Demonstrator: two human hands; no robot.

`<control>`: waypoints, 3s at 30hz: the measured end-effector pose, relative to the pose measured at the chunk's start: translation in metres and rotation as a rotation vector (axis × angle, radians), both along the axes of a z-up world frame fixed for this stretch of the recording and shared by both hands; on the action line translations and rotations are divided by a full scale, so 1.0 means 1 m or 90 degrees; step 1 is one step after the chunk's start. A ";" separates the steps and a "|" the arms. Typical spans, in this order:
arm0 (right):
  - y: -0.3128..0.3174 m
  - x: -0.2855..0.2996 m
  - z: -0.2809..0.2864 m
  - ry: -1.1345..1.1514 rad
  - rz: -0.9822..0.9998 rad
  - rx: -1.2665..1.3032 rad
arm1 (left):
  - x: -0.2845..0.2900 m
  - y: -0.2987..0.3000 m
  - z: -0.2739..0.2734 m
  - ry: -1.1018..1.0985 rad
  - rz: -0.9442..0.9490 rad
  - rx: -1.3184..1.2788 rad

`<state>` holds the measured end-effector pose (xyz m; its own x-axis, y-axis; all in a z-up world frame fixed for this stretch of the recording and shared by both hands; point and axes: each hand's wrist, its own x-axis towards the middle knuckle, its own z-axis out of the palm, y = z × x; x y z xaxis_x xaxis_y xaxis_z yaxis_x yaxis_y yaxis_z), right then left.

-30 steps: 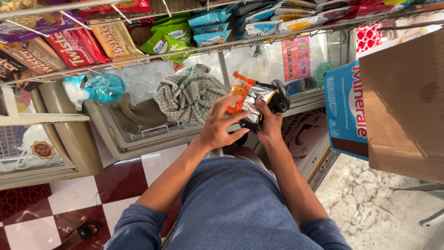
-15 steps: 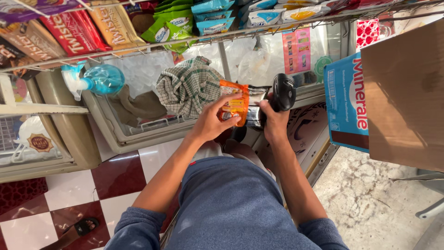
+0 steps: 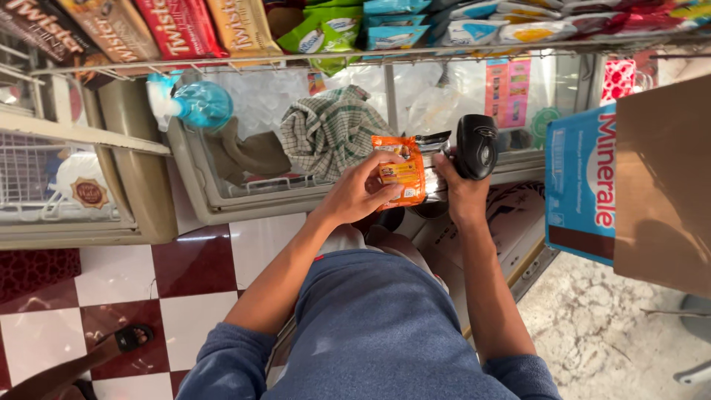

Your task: The person removes snack bags from a cardboard box, scans their barcodes with a handheld barcode scanner, and places them onto the shelves.

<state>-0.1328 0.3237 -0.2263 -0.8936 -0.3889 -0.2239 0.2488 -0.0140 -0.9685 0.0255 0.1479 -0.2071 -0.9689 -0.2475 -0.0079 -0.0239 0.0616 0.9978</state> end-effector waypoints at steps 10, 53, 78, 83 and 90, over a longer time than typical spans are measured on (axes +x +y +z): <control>-0.015 0.036 -0.011 0.139 -0.072 -0.027 | -0.022 0.015 -0.050 0.136 0.330 0.271; 0.034 0.038 0.060 0.155 0.386 0.282 | -0.030 0.004 -0.002 0.096 0.089 -0.199; -0.030 0.038 -0.036 0.072 0.277 0.224 | 0.050 -0.016 -0.079 -0.022 0.392 -0.203; -0.091 0.045 -0.095 0.127 0.355 0.112 | 0.092 -0.033 -0.084 0.096 0.534 -0.179; -0.099 0.052 -0.132 0.338 0.534 0.335 | 0.102 -0.048 -0.073 0.020 0.557 -0.048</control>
<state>-0.0807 0.2248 -0.3581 -0.4241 -0.8816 -0.2070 -0.4590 0.4063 -0.7901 0.1277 0.0997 -0.2804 -0.4312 -0.9002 0.0613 -0.0665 0.0995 0.9928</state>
